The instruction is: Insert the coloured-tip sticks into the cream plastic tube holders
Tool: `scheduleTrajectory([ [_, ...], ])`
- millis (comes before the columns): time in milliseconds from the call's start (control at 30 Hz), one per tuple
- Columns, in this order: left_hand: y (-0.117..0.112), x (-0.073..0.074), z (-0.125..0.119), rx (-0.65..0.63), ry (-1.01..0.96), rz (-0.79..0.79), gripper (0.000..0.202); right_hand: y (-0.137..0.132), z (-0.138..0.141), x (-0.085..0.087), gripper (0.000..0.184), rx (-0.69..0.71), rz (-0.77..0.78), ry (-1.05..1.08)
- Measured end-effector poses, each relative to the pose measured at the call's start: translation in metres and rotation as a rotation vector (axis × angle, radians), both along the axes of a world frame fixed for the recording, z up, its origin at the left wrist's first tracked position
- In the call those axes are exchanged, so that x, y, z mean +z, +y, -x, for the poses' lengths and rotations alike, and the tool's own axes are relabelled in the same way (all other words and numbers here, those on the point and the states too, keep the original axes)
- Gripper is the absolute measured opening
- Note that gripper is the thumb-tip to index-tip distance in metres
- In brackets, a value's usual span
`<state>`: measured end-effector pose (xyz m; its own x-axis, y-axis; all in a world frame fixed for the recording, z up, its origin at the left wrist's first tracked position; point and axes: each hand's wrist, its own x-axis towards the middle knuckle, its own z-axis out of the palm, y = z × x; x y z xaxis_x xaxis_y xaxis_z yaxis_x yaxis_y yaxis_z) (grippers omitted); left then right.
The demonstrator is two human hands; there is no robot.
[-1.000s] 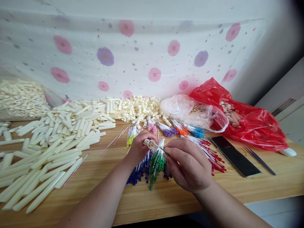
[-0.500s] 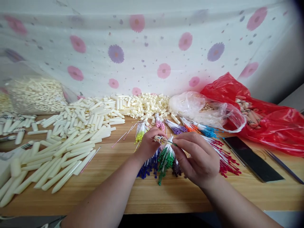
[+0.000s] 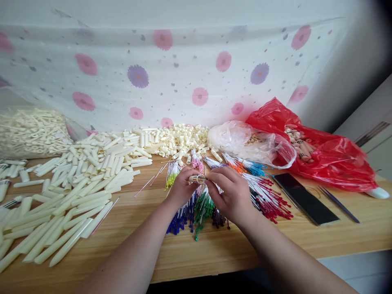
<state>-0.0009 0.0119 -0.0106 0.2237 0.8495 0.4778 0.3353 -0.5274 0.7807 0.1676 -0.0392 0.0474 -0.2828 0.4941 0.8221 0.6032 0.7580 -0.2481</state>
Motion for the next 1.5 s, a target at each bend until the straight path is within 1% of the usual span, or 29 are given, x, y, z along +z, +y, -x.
scheduleTrajectory([
  [167, 0.001, -0.003, -0.002, 0.008, 0.016, -0.006, 0.018, 0.004, -0.001, -0.006, 0.009, -0.018, 0.019, 0.006],
  [333, 0.0, -0.001, -0.004, 0.001, 0.002, -0.02, 0.015, 0.007, -0.001, -0.009, 0.009, -0.011, 0.034, 0.029],
  [567, -0.004, 0.003, -0.004, -0.023, 0.015, 0.008, 0.027, 0.012, -0.002, -0.013, 0.008, 0.043, 0.107, 0.169],
  [767, -0.001, -0.001, -0.001, -0.016, 0.033, 0.034, 0.027, 0.013, 0.0, -0.016, 0.007, 0.025, 0.15, 0.181],
  [933, 0.001, -0.003, -0.001, -0.008, 0.066, 0.008, 0.028, 0.014, -0.002, -0.017, 0.008, 0.01, 0.161, 0.178],
  [1100, -0.003, 0.001, -0.003, -0.032, 0.071, -0.008, 0.031, 0.014, -0.006, -0.017, 0.011, -0.007, 0.122, 0.166],
  [1200, -0.006, 0.004, -0.004, -0.047, 0.1, -0.074, 0.029, 0.012, -0.008, -0.016, 0.01, -0.019, 0.071, 0.158],
  [1300, -0.009, 0.005, -0.003, -0.016, 0.14, -0.148, 0.023, 0.009, -0.008, -0.014, 0.01, -0.02, 0.018, 0.151],
  [1400, -0.012, 0.007, -0.001, 0.029, 0.211, -0.173, 0.018, 0.006, -0.009, -0.011, 0.01, -0.016, -0.017, 0.141],
  [1500, -0.016, 0.012, 0.0, 0.067, 0.274, -0.225, 0.024, 0.005, -0.011, -0.01, 0.011, -0.023, -0.033, 0.128],
])
